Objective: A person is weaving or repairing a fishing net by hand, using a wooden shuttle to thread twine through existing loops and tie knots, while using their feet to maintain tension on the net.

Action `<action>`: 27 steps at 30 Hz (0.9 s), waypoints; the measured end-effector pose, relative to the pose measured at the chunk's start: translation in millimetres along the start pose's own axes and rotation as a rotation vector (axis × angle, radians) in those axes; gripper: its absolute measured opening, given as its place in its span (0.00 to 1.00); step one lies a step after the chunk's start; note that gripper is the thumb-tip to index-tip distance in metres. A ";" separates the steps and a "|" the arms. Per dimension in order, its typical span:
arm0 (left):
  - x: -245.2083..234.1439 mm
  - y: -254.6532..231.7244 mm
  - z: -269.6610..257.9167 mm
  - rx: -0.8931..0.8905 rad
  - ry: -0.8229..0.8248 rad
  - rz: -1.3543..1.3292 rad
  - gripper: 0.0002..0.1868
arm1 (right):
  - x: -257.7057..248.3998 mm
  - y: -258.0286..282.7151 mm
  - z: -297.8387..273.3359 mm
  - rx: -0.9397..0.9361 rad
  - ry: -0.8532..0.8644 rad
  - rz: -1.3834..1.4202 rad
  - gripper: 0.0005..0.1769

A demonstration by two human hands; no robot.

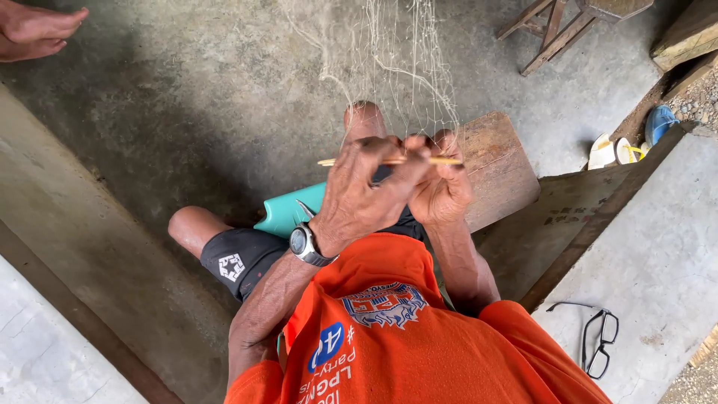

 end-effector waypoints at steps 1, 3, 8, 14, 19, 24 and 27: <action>9.2 0.8 -8.7 0.036 -0.029 -0.013 0.08 | -22.3 -2.8 -2.1 -0.009 0.022 -0.020 0.07; 16.0 -8.2 -14.1 0.075 -0.062 -0.022 0.10 | -42.1 -6.3 -4.1 -0.018 0.051 -0.040 0.07; -13.5 -80.4 2.8 0.238 -0.117 0.020 0.12 | -15.5 2.1 2.8 0.010 0.059 -0.063 0.05; -19.2 -155.5 31.3 0.654 0.056 -0.188 0.05 | -12.9 17.6 1.2 0.053 0.034 -0.060 0.11; 8.8 -168.5 60.5 0.482 -0.079 -0.158 0.07 | -14.0 29.1 -3.0 -0.001 0.095 -0.056 0.13; 38.5 -177.2 90.7 0.386 -0.177 -0.198 0.03 | -18.6 30.4 4.1 0.009 0.137 -0.153 0.10; 72.5 -167.2 109.5 0.408 -0.154 -0.176 0.15 | -26.4 30.4 9.3 0.001 0.202 -0.239 0.09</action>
Point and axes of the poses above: each hand's wrist, its own z-axis towards the middle knuckle, its own x-axis out of the palm, y = z × x, the point moved 10 cm from there along z, towards the middle knuckle, and after that the axes turned 1 degree about x, right-handed, at the moved point
